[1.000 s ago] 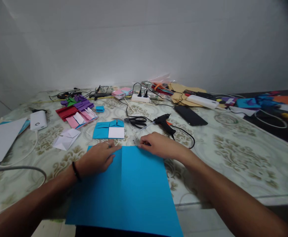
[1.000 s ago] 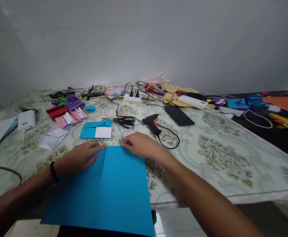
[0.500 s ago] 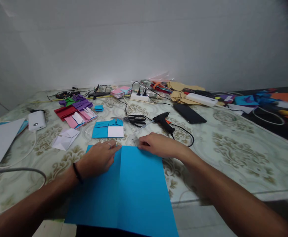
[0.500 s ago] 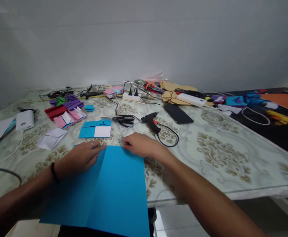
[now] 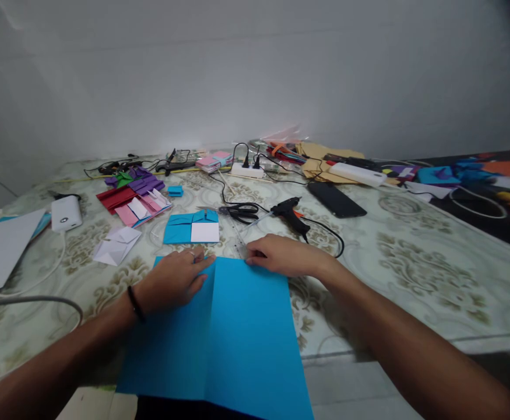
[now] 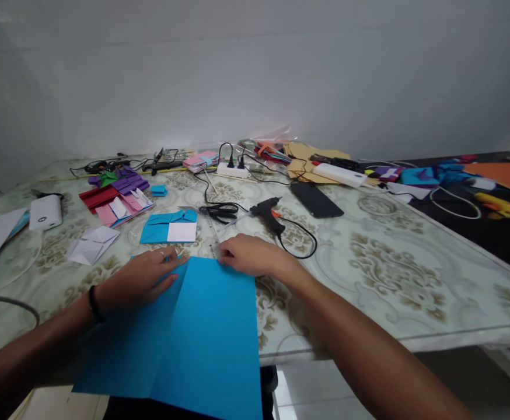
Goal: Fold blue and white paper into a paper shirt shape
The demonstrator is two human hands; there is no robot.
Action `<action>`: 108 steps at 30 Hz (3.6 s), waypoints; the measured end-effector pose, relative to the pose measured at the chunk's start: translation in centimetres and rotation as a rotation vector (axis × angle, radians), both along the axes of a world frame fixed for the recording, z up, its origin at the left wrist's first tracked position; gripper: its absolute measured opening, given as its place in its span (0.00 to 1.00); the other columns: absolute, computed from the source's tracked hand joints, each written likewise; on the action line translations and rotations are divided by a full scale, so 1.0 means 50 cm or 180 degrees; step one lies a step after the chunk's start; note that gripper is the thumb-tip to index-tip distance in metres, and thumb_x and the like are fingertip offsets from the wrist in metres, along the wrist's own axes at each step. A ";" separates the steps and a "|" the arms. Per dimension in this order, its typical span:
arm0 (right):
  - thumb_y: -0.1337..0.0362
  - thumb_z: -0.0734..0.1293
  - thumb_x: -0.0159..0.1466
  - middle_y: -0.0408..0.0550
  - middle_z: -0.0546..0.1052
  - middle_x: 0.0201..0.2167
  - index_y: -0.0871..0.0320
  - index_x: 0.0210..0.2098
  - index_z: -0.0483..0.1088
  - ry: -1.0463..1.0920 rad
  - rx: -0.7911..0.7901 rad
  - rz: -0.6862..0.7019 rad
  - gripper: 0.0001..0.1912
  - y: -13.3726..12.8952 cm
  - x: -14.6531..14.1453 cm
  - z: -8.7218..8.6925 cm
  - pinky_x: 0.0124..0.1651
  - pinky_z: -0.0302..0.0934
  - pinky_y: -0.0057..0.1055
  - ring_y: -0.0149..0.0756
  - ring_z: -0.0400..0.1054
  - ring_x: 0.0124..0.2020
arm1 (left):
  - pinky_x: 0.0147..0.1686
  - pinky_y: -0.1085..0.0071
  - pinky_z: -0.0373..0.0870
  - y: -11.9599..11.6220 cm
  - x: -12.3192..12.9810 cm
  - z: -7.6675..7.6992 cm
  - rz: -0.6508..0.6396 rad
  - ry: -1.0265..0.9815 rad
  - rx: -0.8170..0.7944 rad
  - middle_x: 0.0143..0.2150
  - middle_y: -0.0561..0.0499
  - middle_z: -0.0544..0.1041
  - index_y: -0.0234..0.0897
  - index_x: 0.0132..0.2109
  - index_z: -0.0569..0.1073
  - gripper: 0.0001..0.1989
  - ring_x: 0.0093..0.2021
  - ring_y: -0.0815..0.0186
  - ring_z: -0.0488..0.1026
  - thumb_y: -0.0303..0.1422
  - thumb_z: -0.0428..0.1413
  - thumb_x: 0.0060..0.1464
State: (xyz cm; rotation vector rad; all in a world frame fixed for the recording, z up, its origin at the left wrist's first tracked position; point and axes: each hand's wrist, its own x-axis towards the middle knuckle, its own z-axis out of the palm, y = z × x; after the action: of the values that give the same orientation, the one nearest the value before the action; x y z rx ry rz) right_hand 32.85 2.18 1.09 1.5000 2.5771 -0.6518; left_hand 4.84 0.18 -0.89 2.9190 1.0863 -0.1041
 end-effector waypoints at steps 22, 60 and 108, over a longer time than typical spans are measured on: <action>0.43 0.61 0.67 0.44 0.74 0.18 0.54 0.26 0.64 0.1415 -0.0412 -0.1624 0.23 -0.116 0.037 -0.045 0.27 0.58 0.31 0.36 0.66 0.20 | 0.74 0.48 0.53 -0.040 -0.044 -0.052 0.0027 -0.0633 0.0194 0.76 0.38 0.58 0.27 0.74 0.58 0.28 0.77 0.51 0.53 0.33 0.43 0.72; 0.40 0.62 0.67 0.45 0.77 0.21 0.54 0.25 0.63 0.1746 -0.1154 -0.1889 0.26 -0.213 0.043 -0.059 0.24 0.58 0.29 0.30 0.64 0.17 | 0.75 0.45 0.49 -0.036 -0.039 -0.051 -0.0040 -0.0447 0.0158 0.78 0.39 0.52 0.31 0.76 0.53 0.30 0.79 0.50 0.47 0.35 0.44 0.72; 0.33 0.63 0.63 0.41 0.68 0.19 0.54 0.24 0.60 0.1821 -0.1418 -0.1963 0.31 -0.242 0.049 -0.060 0.21 0.52 0.27 0.28 0.57 0.18 | 0.71 0.41 0.56 -0.184 -0.042 -0.057 0.0395 -0.0474 0.0667 0.79 0.39 0.48 0.30 0.78 0.43 0.37 0.79 0.44 0.45 0.37 0.48 0.71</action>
State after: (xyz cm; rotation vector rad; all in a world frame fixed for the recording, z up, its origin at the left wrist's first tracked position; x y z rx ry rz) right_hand 35.30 -9.91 -1.89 2.1547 1.9877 -1.8078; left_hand 2.74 -9.05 -3.75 2.9659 1.3225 0.2403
